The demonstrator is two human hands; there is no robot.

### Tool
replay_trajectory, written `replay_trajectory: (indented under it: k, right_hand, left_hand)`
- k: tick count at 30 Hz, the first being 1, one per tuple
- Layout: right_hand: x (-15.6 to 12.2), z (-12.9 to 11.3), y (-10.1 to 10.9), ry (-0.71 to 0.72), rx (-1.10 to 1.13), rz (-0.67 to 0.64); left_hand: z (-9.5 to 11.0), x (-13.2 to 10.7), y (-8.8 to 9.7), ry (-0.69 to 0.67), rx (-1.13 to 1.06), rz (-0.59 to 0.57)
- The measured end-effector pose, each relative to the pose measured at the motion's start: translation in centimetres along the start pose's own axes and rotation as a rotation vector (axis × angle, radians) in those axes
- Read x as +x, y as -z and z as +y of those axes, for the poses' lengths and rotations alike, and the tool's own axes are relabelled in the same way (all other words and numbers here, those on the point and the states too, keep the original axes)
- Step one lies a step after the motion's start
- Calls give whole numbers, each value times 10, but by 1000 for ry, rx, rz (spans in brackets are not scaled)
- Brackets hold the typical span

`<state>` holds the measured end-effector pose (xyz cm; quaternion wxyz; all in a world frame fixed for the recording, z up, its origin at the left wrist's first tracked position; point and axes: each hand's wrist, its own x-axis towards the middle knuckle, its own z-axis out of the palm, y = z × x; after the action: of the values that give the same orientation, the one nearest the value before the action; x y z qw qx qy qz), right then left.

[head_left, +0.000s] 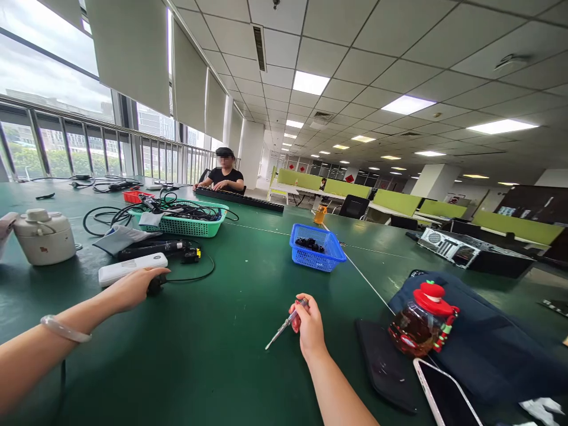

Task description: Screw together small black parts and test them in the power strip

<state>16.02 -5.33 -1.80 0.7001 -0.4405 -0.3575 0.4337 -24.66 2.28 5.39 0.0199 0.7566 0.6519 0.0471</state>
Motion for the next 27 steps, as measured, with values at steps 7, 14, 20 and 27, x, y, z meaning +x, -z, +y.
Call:
replay_trajectory:
  k: [7, 14, 20, 27]
  right_hand:
    - [0, 1, 0, 5, 2, -7]
    - [0, 2, 0, -2, -2, -8]
    - [0, 2, 1, -5, -6, -16]
    - [1, 2, 2, 2, -9, -28]
  left_hand:
    - [-20, 8, 8, -192, -84, -50]
    - [-21, 5, 18, -204, -80, -61]
    - [-17, 4, 22, -205, -129, -78]
    - [-19, 5, 16, -193, -91, -105]
